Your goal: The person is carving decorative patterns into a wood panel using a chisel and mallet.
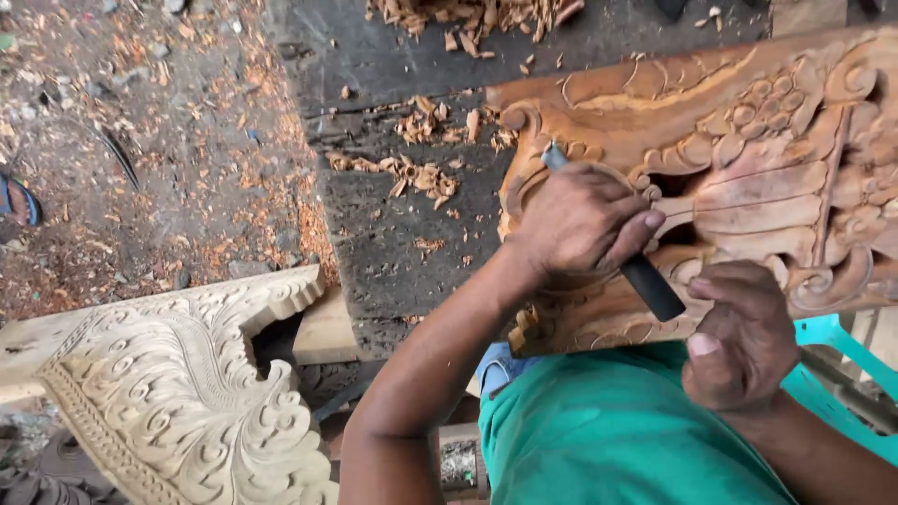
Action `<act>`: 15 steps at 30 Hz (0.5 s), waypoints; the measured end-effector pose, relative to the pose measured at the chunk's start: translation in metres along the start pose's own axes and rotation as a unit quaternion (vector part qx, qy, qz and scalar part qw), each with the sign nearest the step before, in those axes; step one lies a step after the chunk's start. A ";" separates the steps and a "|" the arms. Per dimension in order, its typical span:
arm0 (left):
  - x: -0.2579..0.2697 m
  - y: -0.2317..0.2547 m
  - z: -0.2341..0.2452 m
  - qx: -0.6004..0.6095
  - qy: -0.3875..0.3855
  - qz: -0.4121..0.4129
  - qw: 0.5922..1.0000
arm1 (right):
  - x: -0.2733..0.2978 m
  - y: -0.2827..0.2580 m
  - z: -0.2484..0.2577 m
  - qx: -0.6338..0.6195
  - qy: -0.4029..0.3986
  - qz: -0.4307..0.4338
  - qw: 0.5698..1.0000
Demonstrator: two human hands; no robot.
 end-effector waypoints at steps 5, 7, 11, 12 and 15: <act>-0.005 0.001 0.007 0.029 0.023 -0.014 0.999 | -0.024 -0.010 -0.014 0.083 0.013 0.062 0.995; -0.005 -0.001 0.007 0.009 0.021 0.006 1.000 | -0.025 -0.021 -0.015 0.059 -0.016 0.067 0.996; 0.001 0.000 0.013 0.017 0.052 -0.002 0.999 | -0.036 -0.027 -0.012 0.080 -0.016 0.085 0.993; 0.000 -0.002 0.017 0.016 0.048 0.028 0.998 | -0.041 -0.029 -0.018 0.126 -0.040 0.103 0.986; -0.001 -0.009 0.007 0.024 0.022 0.038 0.999 | -0.039 -0.038 -0.019 0.151 -0.033 0.106 0.982</act>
Point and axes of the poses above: each hand's wrist, its own x-axis away from the middle knuckle, its own z-axis out of the back of the hand, y = z × x, the point moved 5 cm from there along -x, towards the middle knuckle, and after that the axes turned 14 degrees about x, right-handed, at the moved point
